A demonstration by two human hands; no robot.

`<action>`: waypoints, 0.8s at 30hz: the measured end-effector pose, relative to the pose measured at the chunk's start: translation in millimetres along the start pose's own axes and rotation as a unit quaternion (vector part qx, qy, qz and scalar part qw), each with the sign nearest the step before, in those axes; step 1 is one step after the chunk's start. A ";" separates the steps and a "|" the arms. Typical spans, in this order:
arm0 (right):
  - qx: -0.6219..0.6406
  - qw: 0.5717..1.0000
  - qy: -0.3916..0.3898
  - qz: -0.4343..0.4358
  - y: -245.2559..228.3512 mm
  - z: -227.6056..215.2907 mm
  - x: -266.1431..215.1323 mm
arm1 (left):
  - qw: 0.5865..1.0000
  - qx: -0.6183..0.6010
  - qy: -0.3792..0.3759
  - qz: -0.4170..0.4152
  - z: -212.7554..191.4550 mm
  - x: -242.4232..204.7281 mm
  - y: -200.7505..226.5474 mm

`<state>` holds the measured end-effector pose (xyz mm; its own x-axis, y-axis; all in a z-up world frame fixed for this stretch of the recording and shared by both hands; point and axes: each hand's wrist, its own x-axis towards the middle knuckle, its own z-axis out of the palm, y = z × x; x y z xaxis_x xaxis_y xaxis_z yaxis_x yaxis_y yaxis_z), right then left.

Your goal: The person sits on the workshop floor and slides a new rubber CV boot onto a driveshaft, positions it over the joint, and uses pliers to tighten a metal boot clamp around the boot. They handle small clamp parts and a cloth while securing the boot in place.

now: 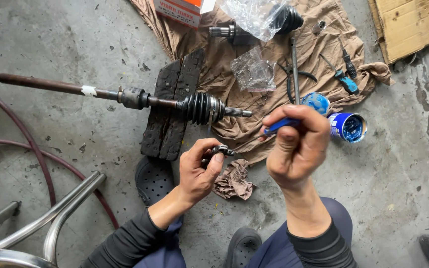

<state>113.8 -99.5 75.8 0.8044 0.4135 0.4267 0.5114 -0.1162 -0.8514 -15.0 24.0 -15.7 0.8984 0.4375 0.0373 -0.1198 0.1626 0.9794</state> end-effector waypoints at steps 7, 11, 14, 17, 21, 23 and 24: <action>-0.009 0.999 -0.038 0.025 -3.2 9.0 1.5 | 1.000 0.024 -0.009 0.006 -4.7 1.9 5.2; 0.022 0.996 -0.029 0.083 -5.9 14.7 10.2 | 0.999 0.031 -0.023 0.008 -6.4 0.8 4.9; 0.051 0.990 -0.024 0.130 -5.1 14.3 14.0 | 0.999 0.025 -0.038 0.026 -5.3 2.0 5.4; 0.055 0.987 -0.025 0.149 -3.7 13.2 17.1 | 0.998 0.026 -0.043 0.038 -3.9 3.4 3.3; 0.055 0.985 -0.037 0.158 -3.5 14.1 18.5 | 0.998 0.029 -0.043 0.031 -4.8 1.8 0.2; 0.055 0.985 -0.038 0.158 -0.9 11.4 16.8 | 0.998 0.026 -0.045 0.023 -4.8 1.5 -0.4; 0.040 0.991 -0.018 0.129 1.2 8.4 14.8 | 0.998 0.026 -0.053 -0.011 -4.4 1.7 0.2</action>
<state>123.8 -85.9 78.6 0.8931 0.4116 0.1814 0.2630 -0.1507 -0.9530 -15.4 28.7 -16.3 0.9406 0.3380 0.0332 -0.0796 0.1246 0.9890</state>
